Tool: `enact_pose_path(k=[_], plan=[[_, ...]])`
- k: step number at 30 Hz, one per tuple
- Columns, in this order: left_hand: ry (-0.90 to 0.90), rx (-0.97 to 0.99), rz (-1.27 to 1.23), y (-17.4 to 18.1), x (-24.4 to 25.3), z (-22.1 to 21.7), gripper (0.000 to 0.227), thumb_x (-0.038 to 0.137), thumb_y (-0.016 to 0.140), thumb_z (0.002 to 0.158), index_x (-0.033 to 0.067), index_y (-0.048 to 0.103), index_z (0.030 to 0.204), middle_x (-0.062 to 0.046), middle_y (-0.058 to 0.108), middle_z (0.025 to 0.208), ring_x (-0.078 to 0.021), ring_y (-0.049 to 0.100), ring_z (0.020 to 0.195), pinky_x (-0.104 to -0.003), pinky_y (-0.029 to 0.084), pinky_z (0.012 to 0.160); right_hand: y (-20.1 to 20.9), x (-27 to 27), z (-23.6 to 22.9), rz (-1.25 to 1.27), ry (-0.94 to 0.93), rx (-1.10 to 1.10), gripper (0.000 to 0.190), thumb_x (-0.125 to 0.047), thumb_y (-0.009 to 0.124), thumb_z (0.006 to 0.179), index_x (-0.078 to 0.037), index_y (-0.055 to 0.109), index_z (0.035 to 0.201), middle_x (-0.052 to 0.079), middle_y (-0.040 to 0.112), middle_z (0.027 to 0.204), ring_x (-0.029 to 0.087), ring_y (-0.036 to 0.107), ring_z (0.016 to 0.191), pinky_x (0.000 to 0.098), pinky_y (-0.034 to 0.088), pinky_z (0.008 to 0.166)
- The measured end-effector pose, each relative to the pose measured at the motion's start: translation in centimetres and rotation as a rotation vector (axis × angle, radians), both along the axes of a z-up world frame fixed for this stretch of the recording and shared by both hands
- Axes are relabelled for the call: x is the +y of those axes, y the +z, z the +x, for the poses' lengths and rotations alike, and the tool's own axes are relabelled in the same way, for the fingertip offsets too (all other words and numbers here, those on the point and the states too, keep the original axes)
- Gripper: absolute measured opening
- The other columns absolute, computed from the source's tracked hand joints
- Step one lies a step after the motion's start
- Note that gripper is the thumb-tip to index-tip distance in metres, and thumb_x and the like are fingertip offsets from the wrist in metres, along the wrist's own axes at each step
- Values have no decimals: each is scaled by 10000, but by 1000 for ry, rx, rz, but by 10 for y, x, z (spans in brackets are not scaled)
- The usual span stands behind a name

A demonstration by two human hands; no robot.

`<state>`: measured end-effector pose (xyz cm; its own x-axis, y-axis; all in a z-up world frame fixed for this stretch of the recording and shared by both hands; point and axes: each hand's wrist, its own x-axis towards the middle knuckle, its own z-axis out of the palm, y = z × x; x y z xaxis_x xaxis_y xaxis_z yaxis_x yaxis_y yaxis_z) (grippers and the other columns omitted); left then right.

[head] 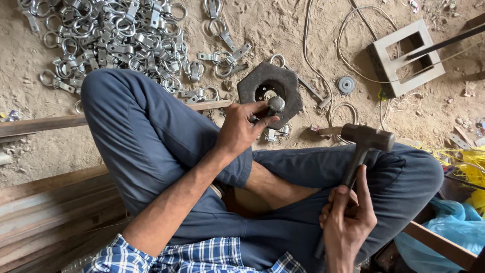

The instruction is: The person sits cross-legged on the floor and repeatedly hammers a small metal part placed on a hexagonal anvil. They pick up parts from a nearby pile, position them on the anvil, and strike them with a hammer.

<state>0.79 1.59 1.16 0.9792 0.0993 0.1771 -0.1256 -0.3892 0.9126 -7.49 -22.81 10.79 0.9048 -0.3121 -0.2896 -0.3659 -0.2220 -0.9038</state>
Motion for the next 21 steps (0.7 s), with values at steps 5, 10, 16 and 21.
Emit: enact_pose_path(k=[5,10,16,21], plan=[[-8,17,-2,6,-1,0,349,295,803,916,-1,763,1098,-151,798,958,-205,798,829,-339,608,705,4,3,-1,-36,45,3,583,-141,570,1039,-140,433,1606,-9,574,707,26,442,481,218,368,391],[-33,-40,-14,4,-4,-1,331,273,788,916,10,765,1117,-144,801,987,-208,794,827,-342,609,704,3,2,-2,-8,46,-21,583,-141,571,1035,-139,431,1602,-10,567,698,20,434,472,214,358,386],[-2,37,3,-19,-6,10,368,324,733,958,23,753,1170,-153,796,1045,-198,789,820,-349,647,724,1,-1,-5,-21,82,-49,580,-127,577,1041,-123,436,1603,-3,562,696,18,429,479,213,347,392],[28,-17,-30,-31,-2,23,421,345,709,967,6,722,1216,-171,782,1083,-203,804,870,-358,665,766,1,0,-4,-20,81,-41,576,-132,565,1039,-124,426,1598,3,579,702,21,444,467,222,362,372]])
